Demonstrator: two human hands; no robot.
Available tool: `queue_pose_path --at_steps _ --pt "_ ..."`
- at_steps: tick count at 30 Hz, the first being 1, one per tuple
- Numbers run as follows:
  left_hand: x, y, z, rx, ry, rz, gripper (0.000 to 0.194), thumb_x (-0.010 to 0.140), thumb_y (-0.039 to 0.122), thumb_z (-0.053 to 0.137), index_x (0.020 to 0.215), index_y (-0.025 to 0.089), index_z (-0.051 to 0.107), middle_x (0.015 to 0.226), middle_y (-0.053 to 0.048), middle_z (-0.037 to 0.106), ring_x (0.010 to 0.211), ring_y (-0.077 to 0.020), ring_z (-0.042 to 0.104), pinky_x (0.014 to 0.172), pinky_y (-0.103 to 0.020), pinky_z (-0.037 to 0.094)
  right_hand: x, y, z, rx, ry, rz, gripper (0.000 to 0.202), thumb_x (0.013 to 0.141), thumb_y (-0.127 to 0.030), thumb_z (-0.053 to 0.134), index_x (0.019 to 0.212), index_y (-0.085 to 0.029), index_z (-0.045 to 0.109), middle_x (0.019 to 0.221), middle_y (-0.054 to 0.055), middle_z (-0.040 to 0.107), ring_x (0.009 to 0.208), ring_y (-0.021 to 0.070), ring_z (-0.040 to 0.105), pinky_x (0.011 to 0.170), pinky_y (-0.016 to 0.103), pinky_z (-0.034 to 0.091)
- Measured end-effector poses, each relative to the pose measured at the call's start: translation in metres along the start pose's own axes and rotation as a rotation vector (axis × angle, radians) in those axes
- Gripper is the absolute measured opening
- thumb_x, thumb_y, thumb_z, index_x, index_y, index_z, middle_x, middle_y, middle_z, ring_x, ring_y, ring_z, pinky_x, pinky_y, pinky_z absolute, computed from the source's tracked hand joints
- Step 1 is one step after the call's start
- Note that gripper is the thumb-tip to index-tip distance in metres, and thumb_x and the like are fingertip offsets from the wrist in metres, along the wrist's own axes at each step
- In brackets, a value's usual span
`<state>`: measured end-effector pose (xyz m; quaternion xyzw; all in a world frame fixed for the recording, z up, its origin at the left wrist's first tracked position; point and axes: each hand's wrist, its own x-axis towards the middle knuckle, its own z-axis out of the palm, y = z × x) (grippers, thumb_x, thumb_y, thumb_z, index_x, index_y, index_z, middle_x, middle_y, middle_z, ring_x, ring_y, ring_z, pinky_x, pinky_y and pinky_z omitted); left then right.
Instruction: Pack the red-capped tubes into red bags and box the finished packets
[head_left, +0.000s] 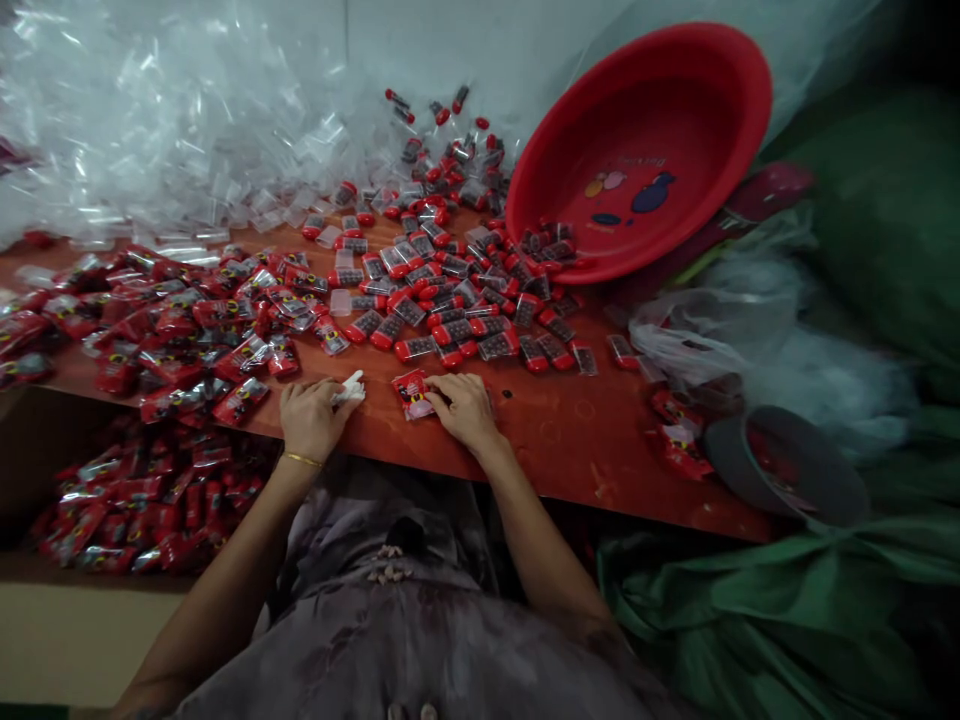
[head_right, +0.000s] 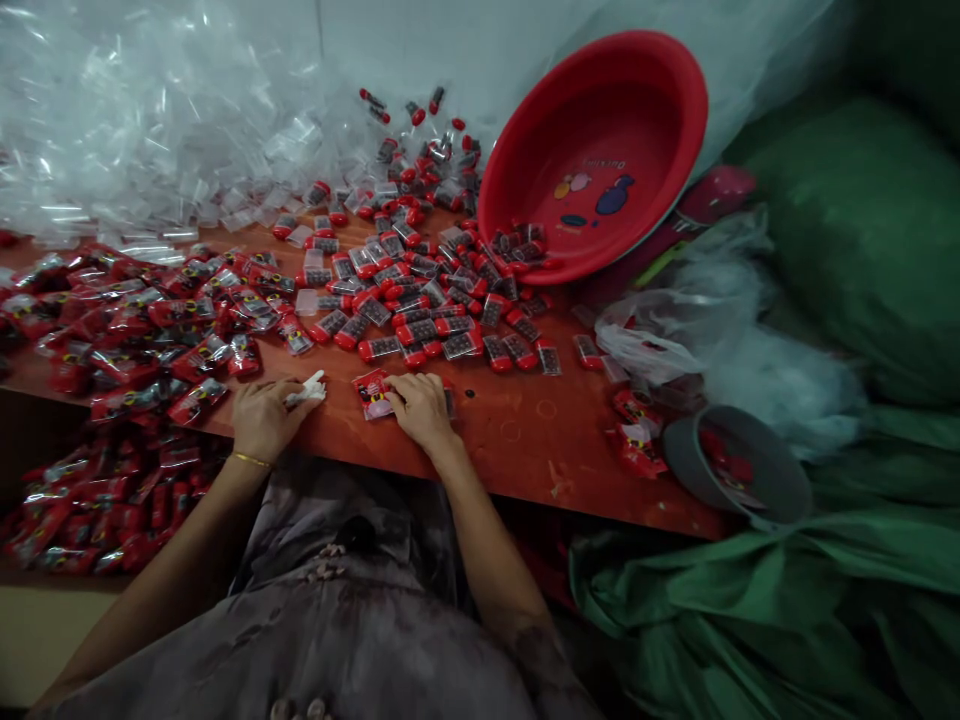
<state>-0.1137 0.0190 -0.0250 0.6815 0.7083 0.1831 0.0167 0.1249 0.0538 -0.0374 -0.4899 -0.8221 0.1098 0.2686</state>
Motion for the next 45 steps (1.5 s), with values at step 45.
queue_pose_path --at_steps 45 --pt "-0.018 0.103 -0.012 -1.627 -0.482 -0.758 0.04 0.048 0.04 0.083 0.073 0.013 0.067 0.067 0.0 0.065 0.056 -0.0085 0.057 0.054 -0.02 0.048 -0.035 -0.058 0.002 0.356 0.343 0.334 0.036 0.092 -0.035 0.036 0.063 -0.021 0.052 0.061 0.002 0.057 0.06 0.0134 0.053 0.061 0.025 0.042"
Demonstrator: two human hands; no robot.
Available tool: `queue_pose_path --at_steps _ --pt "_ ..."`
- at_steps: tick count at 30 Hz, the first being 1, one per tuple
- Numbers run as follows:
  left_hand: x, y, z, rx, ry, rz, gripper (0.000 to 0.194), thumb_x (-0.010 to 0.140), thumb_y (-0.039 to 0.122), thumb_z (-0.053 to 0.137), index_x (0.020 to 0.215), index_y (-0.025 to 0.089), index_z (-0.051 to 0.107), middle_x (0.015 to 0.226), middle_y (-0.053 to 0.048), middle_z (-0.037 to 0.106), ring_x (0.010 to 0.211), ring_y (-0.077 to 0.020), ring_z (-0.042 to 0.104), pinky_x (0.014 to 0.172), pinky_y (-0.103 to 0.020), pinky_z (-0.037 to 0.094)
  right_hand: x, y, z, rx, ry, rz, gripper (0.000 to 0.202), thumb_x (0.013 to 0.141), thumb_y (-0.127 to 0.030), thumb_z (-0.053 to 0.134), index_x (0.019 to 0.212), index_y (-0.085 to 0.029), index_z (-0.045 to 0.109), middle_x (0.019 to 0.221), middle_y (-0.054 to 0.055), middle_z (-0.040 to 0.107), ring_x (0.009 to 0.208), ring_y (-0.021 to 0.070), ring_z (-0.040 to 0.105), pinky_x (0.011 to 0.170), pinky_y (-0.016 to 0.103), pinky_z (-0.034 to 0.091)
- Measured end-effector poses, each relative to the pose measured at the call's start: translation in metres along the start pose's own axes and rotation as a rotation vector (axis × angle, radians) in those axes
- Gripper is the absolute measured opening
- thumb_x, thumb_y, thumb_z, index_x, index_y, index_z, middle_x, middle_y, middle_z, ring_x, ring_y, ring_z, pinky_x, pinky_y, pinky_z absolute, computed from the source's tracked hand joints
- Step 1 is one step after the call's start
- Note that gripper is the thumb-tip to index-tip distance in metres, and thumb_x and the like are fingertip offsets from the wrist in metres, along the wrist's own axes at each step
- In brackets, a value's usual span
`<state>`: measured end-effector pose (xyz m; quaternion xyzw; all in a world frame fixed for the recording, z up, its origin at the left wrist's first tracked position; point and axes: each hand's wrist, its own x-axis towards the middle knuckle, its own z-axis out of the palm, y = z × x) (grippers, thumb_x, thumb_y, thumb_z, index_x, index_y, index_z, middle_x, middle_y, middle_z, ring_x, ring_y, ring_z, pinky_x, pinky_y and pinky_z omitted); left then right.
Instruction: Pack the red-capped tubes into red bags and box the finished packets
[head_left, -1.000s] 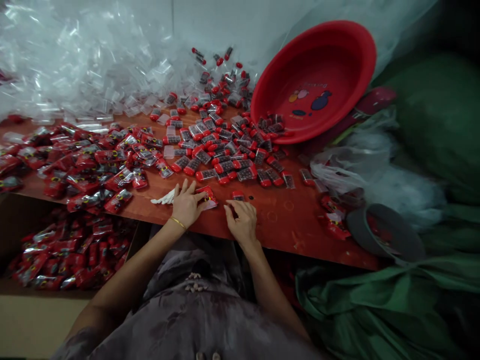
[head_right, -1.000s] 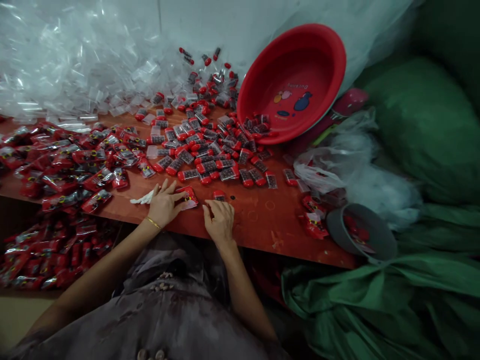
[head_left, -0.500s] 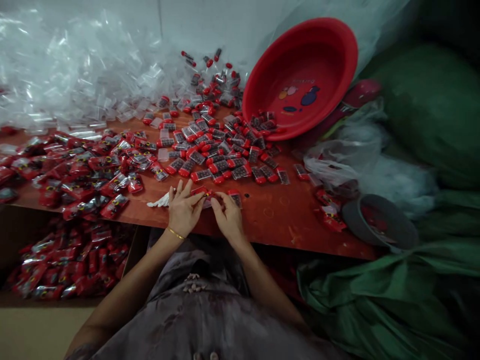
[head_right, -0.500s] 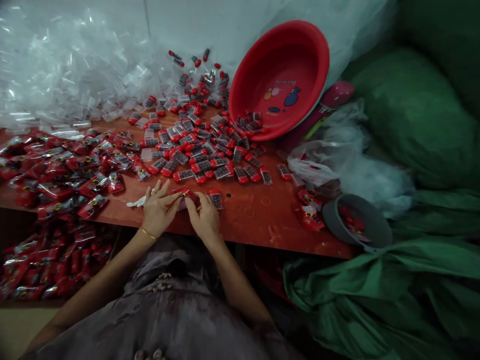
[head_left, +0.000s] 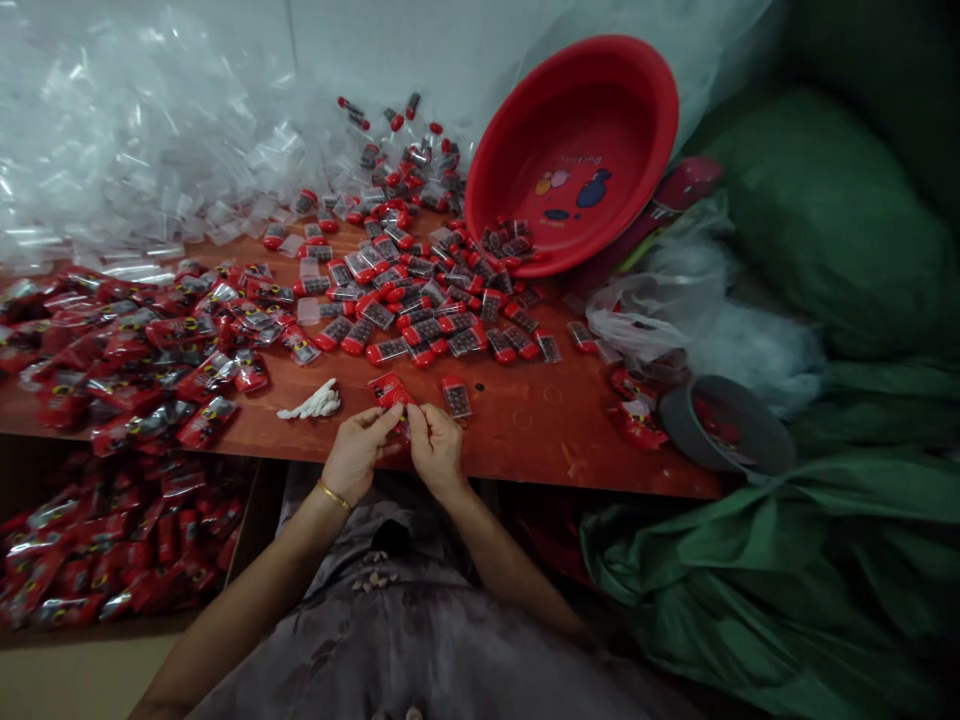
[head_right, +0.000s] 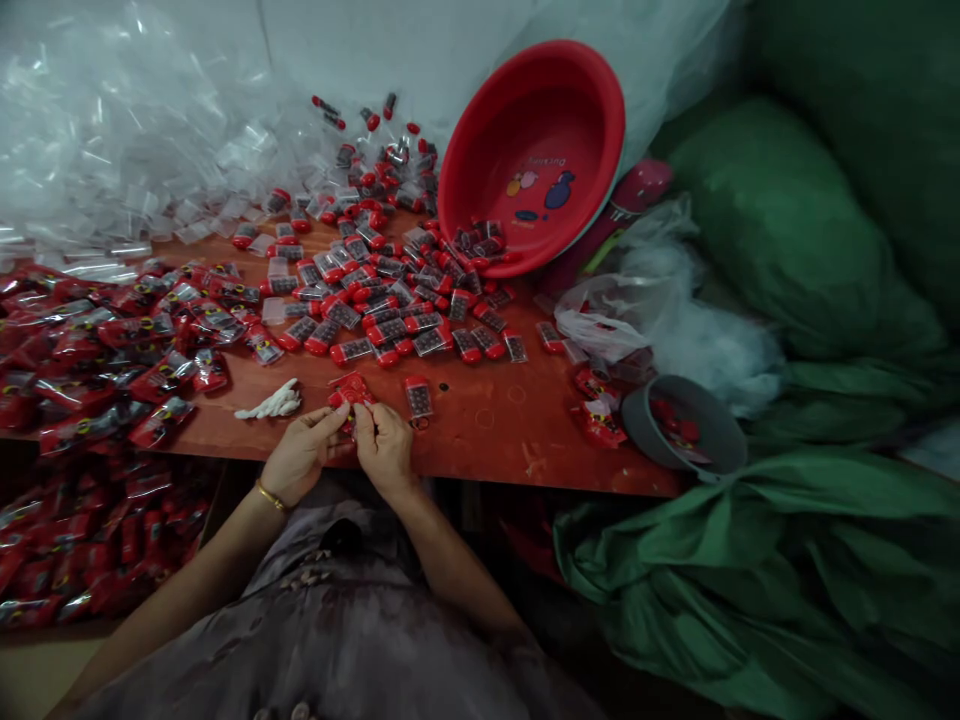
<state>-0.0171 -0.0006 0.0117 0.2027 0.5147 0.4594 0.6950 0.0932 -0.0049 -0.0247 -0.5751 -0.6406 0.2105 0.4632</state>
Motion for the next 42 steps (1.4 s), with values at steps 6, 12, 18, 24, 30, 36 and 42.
queue_pose_path --at_steps 6,12,18,24,30,36,42 --pt "0.002 0.002 0.002 -0.068 0.045 -0.03 0.038 0.05 0.034 0.084 0.076 0.014 0.066 0.068 0.0 0.067 0.056 -0.0082 0.058 0.055 -0.02 0.048 0.002 0.009 -0.008 -0.056 -0.036 -0.06 0.032 0.095 -0.031 0.03 0.09 -0.019 0.06 0.083 0.007 0.064 0.081 0.0166 0.059 0.076 0.029 0.045" --pt "0.006 0.014 -0.001 -0.057 0.02 -0.038 0.035 0.056 0.038 0.08 0.073 0.015 0.062 0.07 -0.001 0.067 0.061 -0.0118 0.062 0.06 -0.024 0.049 0.019 0.043 -0.044 -0.651 -0.017 0.055 0.046 0.082 -0.044 0.055 0.115 -0.012 0.054 0.118 0.021 0.057 0.104 0.0323 0.052 0.083 0.045 0.039" --pt "0.007 0.012 0.003 -0.103 -0.002 -0.148 0.034 0.058 0.04 0.08 0.07 0.015 0.061 0.067 -0.002 0.067 0.066 -0.0157 0.065 0.061 -0.026 0.049 0.009 0.07 -0.054 -0.708 -0.085 0.031 0.037 0.081 -0.03 0.052 0.111 -0.009 0.057 0.094 0.018 0.067 0.081 0.0263 0.061 0.073 0.037 0.044" --pt "0.004 0.014 0.001 -0.093 -0.029 -0.171 0.035 0.06 0.042 0.078 0.076 0.015 0.062 0.074 -0.004 0.069 0.07 -0.0155 0.065 0.063 -0.026 0.049 -0.019 0.046 -0.067 -0.016 -0.103 0.167 0.032 0.085 -0.043 0.046 0.095 -0.018 0.062 0.071 0.005 0.065 0.064 0.0178 0.061 0.061 0.029 0.047" --pt "0.001 0.008 0.003 -0.056 -0.059 -0.151 0.038 0.055 0.043 0.081 0.073 0.014 0.064 0.073 -0.005 0.07 0.062 -0.0134 0.062 0.061 -0.026 0.049 -0.038 0.009 -0.073 0.599 -0.35 0.556 0.056 0.087 -0.06 0.033 0.065 -0.016 0.06 0.044 -0.001 0.051 0.03 0.0062 0.035 0.03 0.02 0.018" --pt "-0.002 0.006 0.002 0.009 -0.082 -0.076 0.045 0.048 0.045 0.083 0.076 0.012 0.068 0.069 -0.004 0.069 0.059 -0.0118 0.061 0.058 -0.023 0.048 -0.032 0.0 -0.073 0.613 -0.483 0.636 0.058 0.081 -0.064 0.04 0.066 -0.013 0.063 0.037 -0.004 0.047 0.025 0.004 0.03 0.027 0.018 0.013" --pt "-0.003 0.006 0.0 0.105 -0.088 0.079 0.041 0.048 0.043 0.083 0.071 0.011 0.071 0.067 -0.003 0.068 0.058 -0.0093 0.056 0.057 -0.021 0.044 -0.03 0.0 -0.068 0.653 -0.494 0.666 0.061 0.079 -0.065 0.042 0.077 -0.01 0.068 0.036 -0.005 0.044 0.025 0.0044 0.032 0.027 0.017 0.013"
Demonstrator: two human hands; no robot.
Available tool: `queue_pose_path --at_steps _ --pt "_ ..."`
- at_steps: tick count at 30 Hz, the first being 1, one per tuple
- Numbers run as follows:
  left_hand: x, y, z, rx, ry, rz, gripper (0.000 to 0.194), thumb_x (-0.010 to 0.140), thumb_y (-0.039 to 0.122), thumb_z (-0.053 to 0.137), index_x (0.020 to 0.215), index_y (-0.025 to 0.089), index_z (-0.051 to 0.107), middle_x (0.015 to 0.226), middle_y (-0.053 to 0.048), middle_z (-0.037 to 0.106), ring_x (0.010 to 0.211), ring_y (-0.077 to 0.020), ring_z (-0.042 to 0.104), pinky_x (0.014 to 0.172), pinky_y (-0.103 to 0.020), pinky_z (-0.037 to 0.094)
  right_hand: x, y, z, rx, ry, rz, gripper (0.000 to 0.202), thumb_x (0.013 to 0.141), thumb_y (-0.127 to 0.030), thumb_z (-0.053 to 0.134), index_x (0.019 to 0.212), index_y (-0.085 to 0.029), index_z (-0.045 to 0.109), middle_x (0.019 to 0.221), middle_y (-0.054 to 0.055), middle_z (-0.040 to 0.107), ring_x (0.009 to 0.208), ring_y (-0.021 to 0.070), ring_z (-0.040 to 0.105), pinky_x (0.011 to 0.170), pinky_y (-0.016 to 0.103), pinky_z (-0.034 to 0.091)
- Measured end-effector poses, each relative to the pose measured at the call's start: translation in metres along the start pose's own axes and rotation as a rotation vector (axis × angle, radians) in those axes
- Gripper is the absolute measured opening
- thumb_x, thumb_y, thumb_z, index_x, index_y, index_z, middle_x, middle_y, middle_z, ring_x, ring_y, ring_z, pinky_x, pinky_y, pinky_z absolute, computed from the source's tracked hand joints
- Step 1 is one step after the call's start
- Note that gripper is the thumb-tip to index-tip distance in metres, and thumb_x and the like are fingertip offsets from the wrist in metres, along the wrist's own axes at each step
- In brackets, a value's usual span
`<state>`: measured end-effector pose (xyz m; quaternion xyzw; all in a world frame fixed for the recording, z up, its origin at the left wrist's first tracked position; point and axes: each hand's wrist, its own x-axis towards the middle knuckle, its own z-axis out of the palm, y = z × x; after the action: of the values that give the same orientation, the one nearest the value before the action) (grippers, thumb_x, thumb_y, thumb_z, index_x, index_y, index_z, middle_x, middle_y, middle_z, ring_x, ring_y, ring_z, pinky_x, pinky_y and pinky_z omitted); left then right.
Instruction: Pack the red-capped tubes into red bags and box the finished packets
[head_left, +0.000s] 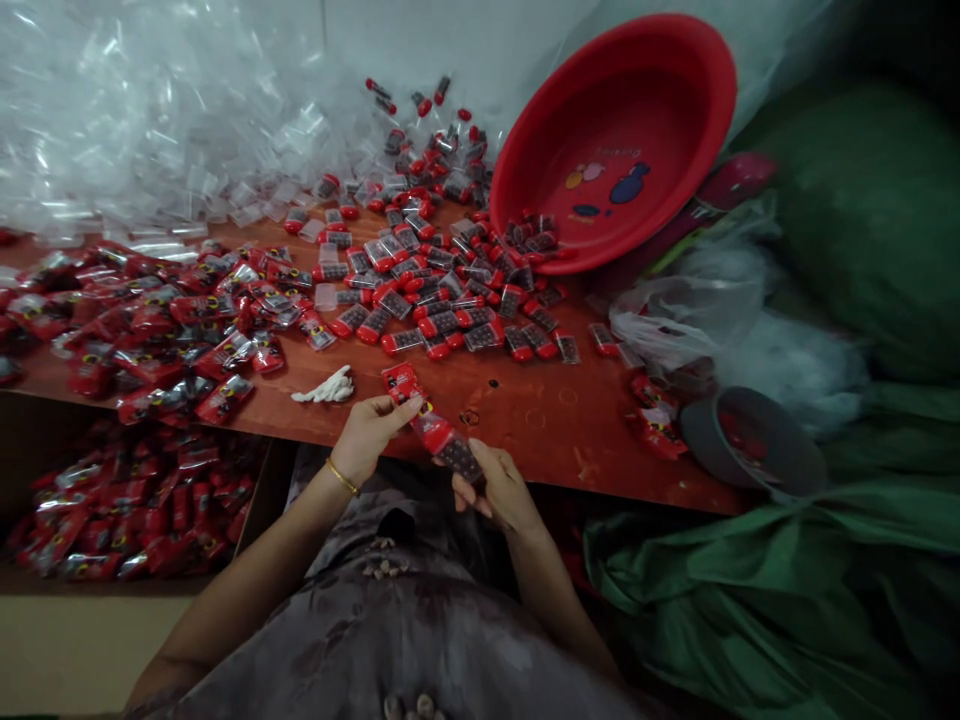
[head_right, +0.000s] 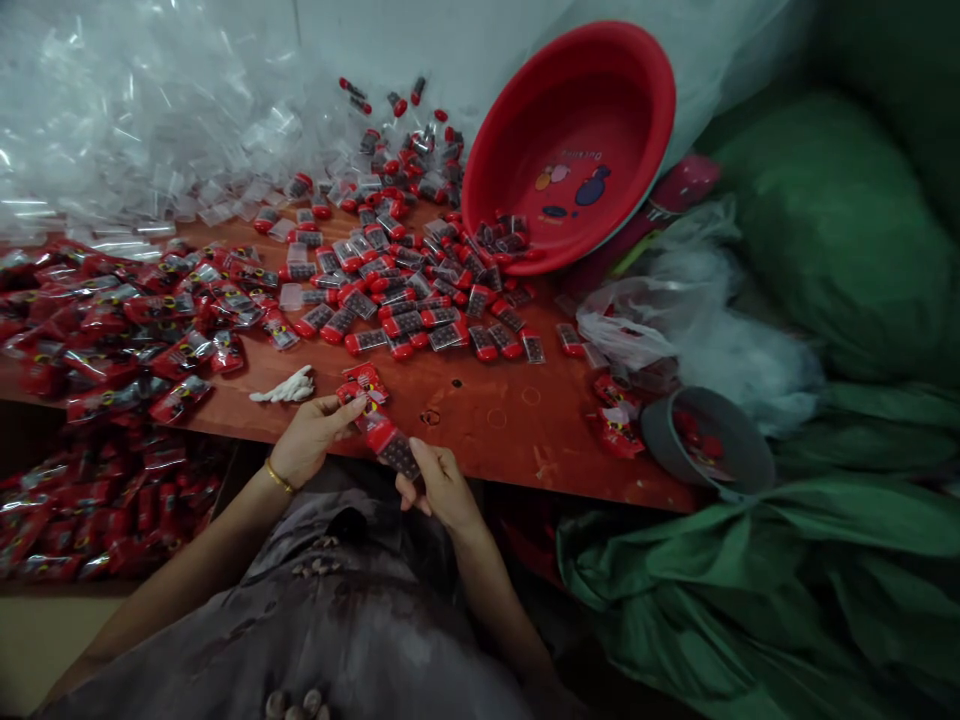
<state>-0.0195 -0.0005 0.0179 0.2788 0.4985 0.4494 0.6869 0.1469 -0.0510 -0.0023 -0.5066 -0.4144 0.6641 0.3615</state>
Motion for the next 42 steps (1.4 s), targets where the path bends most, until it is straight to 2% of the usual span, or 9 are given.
queue_pose_path --at_steps 11,16,21,25,32,35,38,40,42 --pt "0.0 -0.01 0.006 0.069 -0.068 0.221 0.032 0.06 0.038 0.078 0.078 0.013 0.072 0.075 -0.002 0.07 0.068 -0.0129 0.058 0.071 -0.025 0.046 0.008 0.003 0.005 0.111 0.094 0.022 0.06 0.076 -0.068 0.042 0.063 -0.013 0.062 0.032 -0.006 0.04 0.024 0.0042 0.03 0.028 0.018 0.014" --pt "-0.002 -0.015 0.011 -0.042 -0.082 0.132 0.032 0.055 0.034 0.081 0.078 0.014 0.07 0.073 -0.001 0.07 0.063 -0.0111 0.059 0.065 -0.023 0.047 0.011 0.01 0.014 0.115 0.14 -0.043 0.061 0.078 -0.069 0.039 0.051 -0.016 0.053 0.033 -0.005 0.04 0.025 0.0042 0.031 0.029 0.018 0.016" --pt "-0.004 -0.021 0.017 -0.077 -0.094 0.09 0.035 0.054 0.037 0.082 0.076 0.012 0.07 0.073 -0.002 0.07 0.064 -0.0107 0.059 0.065 -0.022 0.047 0.015 0.019 0.03 0.158 0.29 -0.137 0.066 0.084 -0.067 0.029 0.038 -0.02 0.039 0.029 -0.006 0.03 0.027 0.0062 0.033 0.037 0.02 0.034" --pt "-0.004 -0.027 0.018 -0.119 -0.043 0.096 0.035 0.06 0.043 0.077 0.075 0.013 0.068 0.067 -0.001 0.068 0.055 -0.0083 0.055 0.053 -0.019 0.044 0.015 0.022 0.04 0.223 0.323 -0.158 0.064 0.086 -0.065 0.025 0.041 -0.021 0.04 0.031 -0.006 0.03 0.029 0.0073 0.032 0.037 0.021 0.033" --pt "-0.005 -0.028 0.019 -0.098 -0.132 0.013 0.039 0.058 0.046 0.077 0.076 0.013 0.066 0.056 0.0 0.064 0.04 -0.0104 0.052 0.039 -0.022 0.041 0.015 0.027 0.038 0.069 0.376 -0.226 0.059 0.088 -0.06 0.024 0.048 -0.021 0.044 0.039 -0.004 0.041 0.034 0.0081 0.036 0.035 0.021 0.027" --pt "-0.005 -0.028 0.023 -0.115 -0.11 0.013 0.041 0.059 0.049 0.076 0.074 0.012 0.066 0.055 -0.001 0.063 0.039 -0.0097 0.051 0.038 -0.022 0.041 0.016 0.031 0.037 -0.056 0.394 -0.261 0.052 0.088 -0.058 0.028 0.055 -0.022 0.046 0.045 -0.003 0.046 0.039 0.0102 0.042 0.04 0.023 0.034" --pt "-0.005 -0.029 0.024 -0.069 -0.108 0.006 0.043 0.058 0.05 0.076 0.074 0.011 0.066 0.052 0.0 0.061 0.036 -0.0097 0.05 0.034 -0.021 0.04 0.016 0.032 0.037 -0.175 0.501 -0.303 0.044 0.083 -0.06 0.037 0.063 -0.023 0.05 0.056 0.001 0.056 0.053 0.0143 0.052 0.05 0.025 0.042" --pt "-0.006 -0.029 0.023 -0.03 -0.163 -0.021 0.04 0.059 0.049 0.075 0.072 0.012 0.064 0.048 0.0 0.06 0.033 -0.0112 0.05 0.032 -0.022 0.04 0.015 0.03 0.037 -0.19 0.542 -0.283 0.044 0.082 -0.061 0.038 0.064 -0.023 0.051 0.056 0.001 0.057 0.054 0.0151 0.053 0.049 0.025 0.043" --pt "-0.006 -0.027 0.02 -0.002 -0.262 -0.059 0.038 0.063 0.049 0.073 0.065 0.012 0.062 0.044 -0.001 0.059 0.033 -0.0143 0.053 0.032 -0.024 0.042 0.015 0.026 0.036 -0.157 0.477 -0.226 0.047 0.085 -0.061 0.034 0.059 -0.023 0.048 0.047 -0.002 0.05 0.043 0.0132 0.048 0.043 0.024 0.04"
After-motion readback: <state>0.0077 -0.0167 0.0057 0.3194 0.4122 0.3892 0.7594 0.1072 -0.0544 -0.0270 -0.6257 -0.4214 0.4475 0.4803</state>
